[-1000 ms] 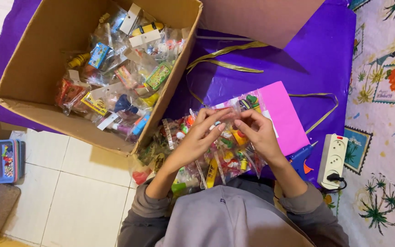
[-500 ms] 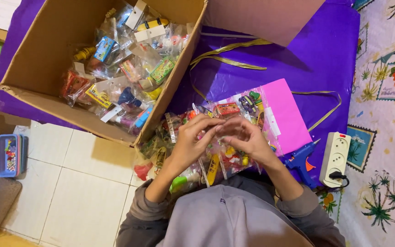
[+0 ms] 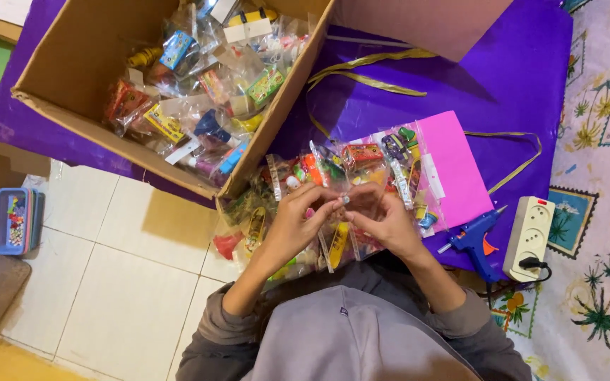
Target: Sealing small plastic bags of toys onto a cardboard display sheet using a hot glue gun.
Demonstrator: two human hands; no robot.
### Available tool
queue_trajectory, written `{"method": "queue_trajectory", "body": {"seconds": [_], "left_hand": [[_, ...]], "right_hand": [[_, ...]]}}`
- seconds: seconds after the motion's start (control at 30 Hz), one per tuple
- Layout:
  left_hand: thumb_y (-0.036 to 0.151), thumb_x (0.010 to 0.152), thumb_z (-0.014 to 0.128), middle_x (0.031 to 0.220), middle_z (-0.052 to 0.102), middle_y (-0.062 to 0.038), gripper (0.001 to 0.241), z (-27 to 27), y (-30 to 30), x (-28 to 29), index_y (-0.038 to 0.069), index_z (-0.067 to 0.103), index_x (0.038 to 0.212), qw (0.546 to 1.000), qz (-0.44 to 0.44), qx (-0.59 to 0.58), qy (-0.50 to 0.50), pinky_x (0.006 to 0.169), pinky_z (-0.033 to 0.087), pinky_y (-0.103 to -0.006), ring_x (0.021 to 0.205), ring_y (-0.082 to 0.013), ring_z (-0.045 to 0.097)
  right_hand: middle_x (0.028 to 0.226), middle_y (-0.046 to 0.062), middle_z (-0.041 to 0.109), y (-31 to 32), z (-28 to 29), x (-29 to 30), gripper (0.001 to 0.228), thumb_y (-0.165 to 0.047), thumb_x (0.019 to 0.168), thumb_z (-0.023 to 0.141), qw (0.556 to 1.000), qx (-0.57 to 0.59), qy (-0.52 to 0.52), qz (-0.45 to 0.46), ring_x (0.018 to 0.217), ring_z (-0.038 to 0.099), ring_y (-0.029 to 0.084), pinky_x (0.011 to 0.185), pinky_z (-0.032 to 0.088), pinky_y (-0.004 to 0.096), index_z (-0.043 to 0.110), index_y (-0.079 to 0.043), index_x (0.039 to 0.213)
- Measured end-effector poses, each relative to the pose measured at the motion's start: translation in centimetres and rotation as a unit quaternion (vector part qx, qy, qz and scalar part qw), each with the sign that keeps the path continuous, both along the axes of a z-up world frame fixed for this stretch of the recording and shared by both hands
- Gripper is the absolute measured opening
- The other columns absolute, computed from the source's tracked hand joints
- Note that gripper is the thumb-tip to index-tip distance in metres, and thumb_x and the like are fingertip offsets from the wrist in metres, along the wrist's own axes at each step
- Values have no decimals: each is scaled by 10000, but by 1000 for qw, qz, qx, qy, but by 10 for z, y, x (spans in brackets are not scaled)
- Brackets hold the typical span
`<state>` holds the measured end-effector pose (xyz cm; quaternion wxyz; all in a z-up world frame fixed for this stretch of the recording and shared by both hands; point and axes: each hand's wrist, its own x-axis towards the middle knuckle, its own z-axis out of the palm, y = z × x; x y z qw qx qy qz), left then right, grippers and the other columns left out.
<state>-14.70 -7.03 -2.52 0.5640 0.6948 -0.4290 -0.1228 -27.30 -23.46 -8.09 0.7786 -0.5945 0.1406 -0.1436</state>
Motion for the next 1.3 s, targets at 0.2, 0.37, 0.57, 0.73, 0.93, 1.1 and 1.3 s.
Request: {"method": "queue_trajectory", "body": {"seconds": [0.2, 0.37, 0.57, 0.73, 0.93, 1.1, 1.3], "left_hand": [[129, 924, 748, 921, 700, -152, 214, 5, 12, -13, 66, 728, 1127, 1000, -22, 10, -9, 766, 581, -429, 844, -357, 709], [144, 910, 765, 964, 671, -163, 340, 0, 15, -25, 52, 689, 1228, 1000, -25, 14, -4, 805, 571, -450, 896, -384, 702], [129, 898, 782, 851, 656, -117, 273, -24, 15, -34, 63, 723, 1157, 1000, -16, 6, 16, 685, 575, -363, 754, -300, 694], [97, 895, 781, 878, 667, -118, 355, -34, 12, -45, 83, 700, 1240, 997, -10, -15, 71, 656, 605, -300, 743, -241, 698], [123, 906, 776, 874, 673, -163, 352, -41, 6, -50, 33, 674, 1231, 993, -3, -9, 115, 664, 626, -349, 767, -280, 707], [137, 857, 830, 921, 690, -150, 416, -49, 6, -53, 76, 650, 1226, 988, -6, 5, 154, 756, 631, -357, 822, -269, 703], [112, 860, 828, 1234, 551, -276, 744, -21, 7, -48, 3, 418, 1471, 998, 29, 8, 46, 969, 539, -542, 1152, -452, 584]], "right_hand": [[993, 92, 751, 20, -9, -8, 427, 102, 788, 806, 999, 35, -4, 1, 957, 716, 179, 859, 616, 326, 672, -6, 1179], [912, 134, 752, 21, -34, -22, 398, 65, 807, 818, 1000, 24, 6, -16, 871, 724, 187, 810, 627, 330, 645, 15, 1161], [890, 146, 767, 29, -30, -35, 387, 60, 814, 808, 1000, 3, 19, -23, 827, 734, 167, 748, 632, 302, 656, 32, 1169], [920, 164, 764, 32, -27, -43, 411, 80, 799, 813, 999, 2, 18, -43, 847, 732, 179, 767, 633, 319, 662, 24, 1178], [1009, 122, 757, 31, -33, -52, 465, 115, 763, 831, 999, 21, 18, -41, 921, 727, 164, 841, 624, 322, 658, 9, 1182], [935, 98, 771, 26, -44, -54, 399, 48, 813, 807, 998, -32, 43, -28, 834, 717, 124, 728, 618, 253, 667, -2, 1183], [866, 98, 798, 37, -6, -53, 299, 11, 784, 817, 978, -201, 52, -29, 809, 725, 118, 715, 592, 283, 743, -56, 1065]]}}
